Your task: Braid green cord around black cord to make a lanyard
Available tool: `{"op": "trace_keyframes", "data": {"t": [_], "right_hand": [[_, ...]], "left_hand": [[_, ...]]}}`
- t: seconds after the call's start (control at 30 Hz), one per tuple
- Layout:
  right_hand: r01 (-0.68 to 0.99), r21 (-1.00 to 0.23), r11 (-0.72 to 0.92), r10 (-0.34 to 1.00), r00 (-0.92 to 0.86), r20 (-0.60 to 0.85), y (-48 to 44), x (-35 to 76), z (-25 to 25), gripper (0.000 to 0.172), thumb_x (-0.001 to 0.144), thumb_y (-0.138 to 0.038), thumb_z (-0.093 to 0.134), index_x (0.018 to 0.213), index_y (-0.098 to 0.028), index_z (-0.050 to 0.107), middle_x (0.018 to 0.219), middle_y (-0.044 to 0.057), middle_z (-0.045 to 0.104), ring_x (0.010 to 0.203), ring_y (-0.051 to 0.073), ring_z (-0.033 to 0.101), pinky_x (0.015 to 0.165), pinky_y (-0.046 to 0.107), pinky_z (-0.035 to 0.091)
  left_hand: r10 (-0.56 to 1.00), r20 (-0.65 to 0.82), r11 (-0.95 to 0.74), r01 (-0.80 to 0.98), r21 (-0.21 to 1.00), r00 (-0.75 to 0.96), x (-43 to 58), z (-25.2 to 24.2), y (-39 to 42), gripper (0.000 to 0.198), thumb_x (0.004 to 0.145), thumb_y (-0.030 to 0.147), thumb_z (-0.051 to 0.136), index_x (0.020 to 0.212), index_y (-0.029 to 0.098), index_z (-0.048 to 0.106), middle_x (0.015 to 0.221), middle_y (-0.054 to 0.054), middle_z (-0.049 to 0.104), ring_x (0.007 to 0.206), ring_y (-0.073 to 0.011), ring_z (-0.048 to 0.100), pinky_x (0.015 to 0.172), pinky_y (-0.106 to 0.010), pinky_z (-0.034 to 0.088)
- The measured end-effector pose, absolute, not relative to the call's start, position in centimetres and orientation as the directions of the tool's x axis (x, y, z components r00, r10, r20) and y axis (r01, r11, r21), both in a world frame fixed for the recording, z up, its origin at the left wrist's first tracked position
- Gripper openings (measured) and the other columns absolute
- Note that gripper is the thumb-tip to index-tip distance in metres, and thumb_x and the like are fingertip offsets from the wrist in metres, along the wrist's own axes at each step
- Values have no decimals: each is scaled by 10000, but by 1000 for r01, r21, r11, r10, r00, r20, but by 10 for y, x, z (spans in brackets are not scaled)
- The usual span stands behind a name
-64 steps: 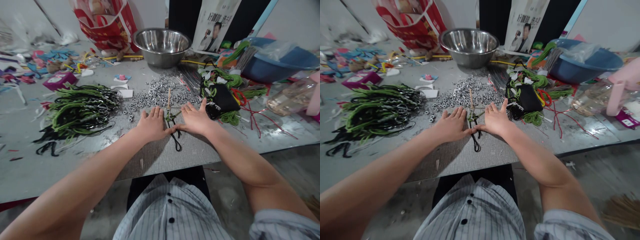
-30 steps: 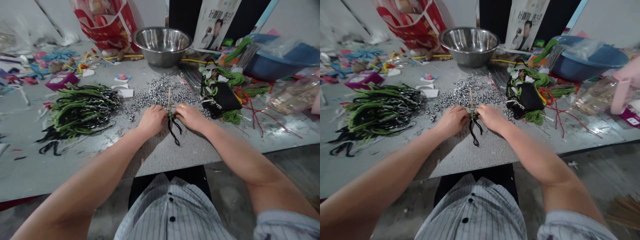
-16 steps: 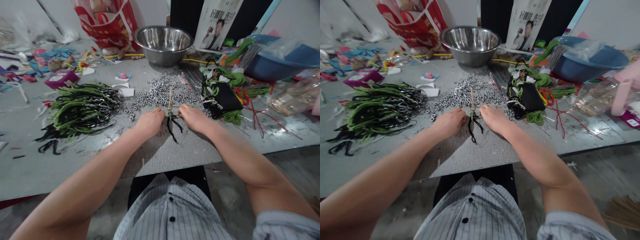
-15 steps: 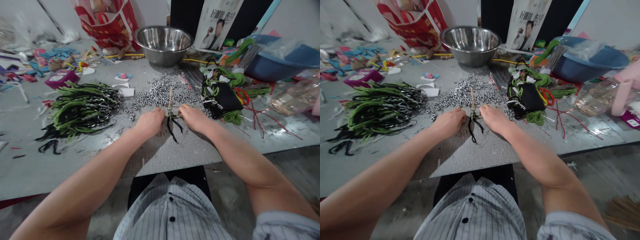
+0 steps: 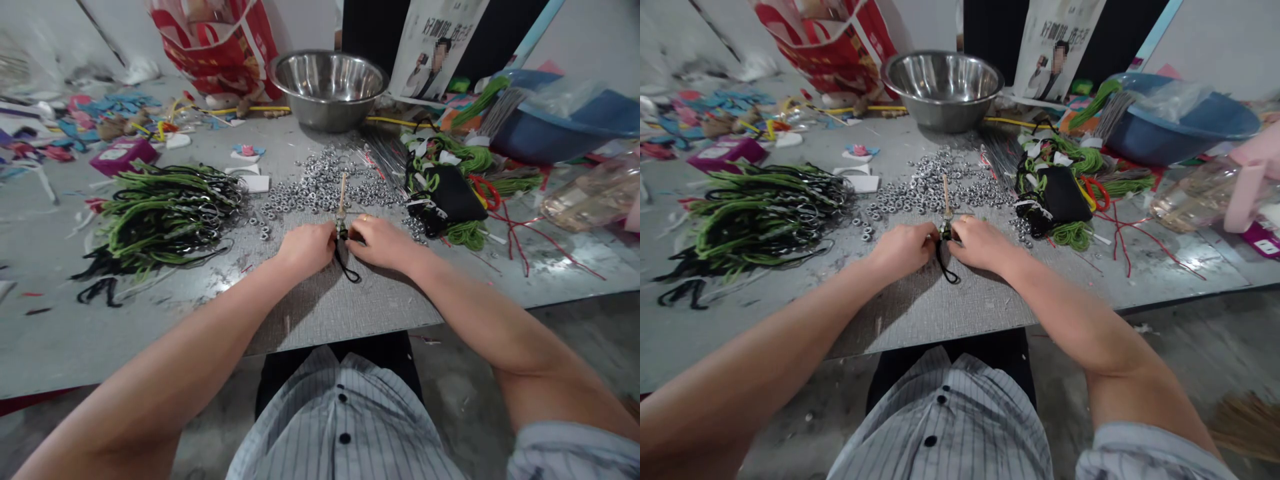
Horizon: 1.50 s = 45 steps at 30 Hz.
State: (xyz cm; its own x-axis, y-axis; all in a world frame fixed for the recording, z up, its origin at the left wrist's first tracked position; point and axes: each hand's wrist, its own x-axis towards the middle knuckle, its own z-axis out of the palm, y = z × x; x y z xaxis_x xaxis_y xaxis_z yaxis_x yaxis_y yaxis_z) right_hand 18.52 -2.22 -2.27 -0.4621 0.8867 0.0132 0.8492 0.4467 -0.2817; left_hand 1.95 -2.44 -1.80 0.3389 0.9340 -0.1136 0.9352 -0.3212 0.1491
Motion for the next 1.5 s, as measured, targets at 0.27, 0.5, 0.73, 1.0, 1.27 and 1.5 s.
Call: {"op": "trace_keyframes", "data": {"t": [0.27,0.5,0.73,1.0,1.27,1.5], "right_hand": [[851,-243,466,874,-485,-24,-18,186,-26,115,885,-229,483,860,-157,568,858,65,573,794,170,521,689,290,343],[811,-238,534,823,-563,-76,-18,190,-17,108,841,-184,467,782,-158,554,787,55,563,712,149,486,664,278,329],[830,-231,508,840,-537,-81,-17,194,-17,138,870,-243,468,802,-167,561,837,68,579,752,164,505,679,286,343],[858,-199,474,856,-502,-126,-19,191,-14,139,884,-222,447,845,-161,565,875,84,590,766,168,518,657,282,334],[854,-162,495,847,-516,-131,-21,194,-12,141,821,-211,463,789,-170,594,751,69,634,645,154,515,570,280,281],[876,-166,452,869,-475,-142,-18,199,-11,191,834,-275,482,779,-175,636,733,69,654,655,166,542,570,282,286]], "left_hand": [[932,-128,-322,936,141,340,20,-19,-25,370,869,452,404,1054,203,606,901,-118,697,871,-310,665,691,-383,493],[929,-180,-316,946,71,324,18,-16,-23,319,877,349,389,1040,206,623,947,-118,698,917,-287,657,738,-365,482],[879,-218,-420,905,69,425,9,-14,-17,306,855,297,386,989,210,647,907,-91,709,869,-239,651,693,-307,450],[850,-226,-460,880,122,475,6,-12,-14,316,853,292,391,1014,209,650,892,-81,706,845,-229,642,678,-297,437],[870,-218,-458,888,-24,443,7,-7,-15,338,842,285,366,974,197,665,886,-101,710,845,-255,651,657,-317,448],[884,-240,-418,908,-20,401,6,-3,-15,342,828,296,383,949,188,684,904,-119,711,867,-273,655,665,-327,469]]}}
